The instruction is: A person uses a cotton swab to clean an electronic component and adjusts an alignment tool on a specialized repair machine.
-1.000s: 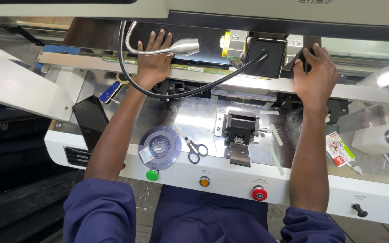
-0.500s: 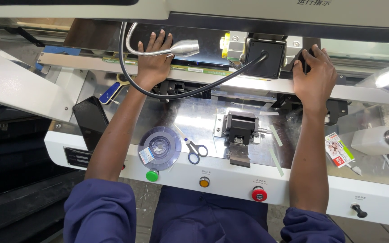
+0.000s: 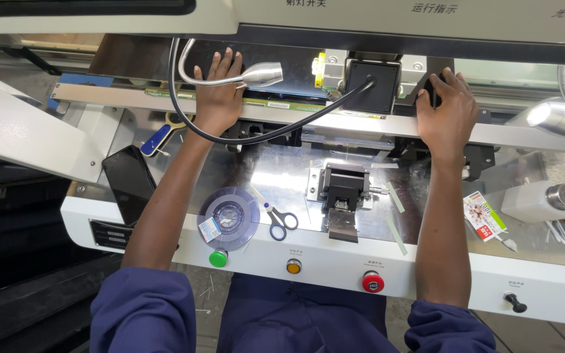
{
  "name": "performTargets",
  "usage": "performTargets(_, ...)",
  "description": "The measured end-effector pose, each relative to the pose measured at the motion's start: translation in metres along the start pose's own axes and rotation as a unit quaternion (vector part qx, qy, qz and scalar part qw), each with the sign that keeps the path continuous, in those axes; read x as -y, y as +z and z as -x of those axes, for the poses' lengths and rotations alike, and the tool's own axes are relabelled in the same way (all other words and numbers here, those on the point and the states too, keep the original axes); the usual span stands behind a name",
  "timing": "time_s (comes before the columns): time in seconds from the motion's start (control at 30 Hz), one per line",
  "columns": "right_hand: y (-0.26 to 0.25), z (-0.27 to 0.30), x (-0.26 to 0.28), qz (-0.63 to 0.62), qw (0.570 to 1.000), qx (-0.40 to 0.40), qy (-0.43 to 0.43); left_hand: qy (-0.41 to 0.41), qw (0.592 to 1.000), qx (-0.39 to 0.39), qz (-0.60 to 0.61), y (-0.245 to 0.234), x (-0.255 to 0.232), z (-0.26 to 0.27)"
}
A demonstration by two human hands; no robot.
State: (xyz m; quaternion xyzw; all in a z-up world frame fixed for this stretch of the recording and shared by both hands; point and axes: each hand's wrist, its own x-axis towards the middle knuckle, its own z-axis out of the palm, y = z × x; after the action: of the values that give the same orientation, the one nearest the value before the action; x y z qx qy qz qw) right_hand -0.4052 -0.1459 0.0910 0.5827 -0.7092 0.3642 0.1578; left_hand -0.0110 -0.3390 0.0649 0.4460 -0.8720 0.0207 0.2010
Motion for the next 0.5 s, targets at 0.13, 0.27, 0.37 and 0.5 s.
performTargets(0.13,-0.006,0.000,0.010,-0.020,0.999,-0.011,0.027,0.042,0.993,-0.108,0.014,-0.049,-0.041,0.044)
performTargets(0.27,0.005,0.001,-0.008,-0.020,0.999,-0.046,0.013,0.031,0.984,-0.151,0.086,-0.102,-0.114,0.122)
performTargets(0.37,0.002,0.002,-0.005,-0.005,0.999,-0.038,0.032,-0.045,0.974,-0.095,0.198,-0.071,-0.143,0.213)
performTargets(0.5,0.005,0.011,-0.005,0.005,0.995,-0.049,0.090,-0.161,0.956,0.066,0.235,-0.058,-0.206,0.283)
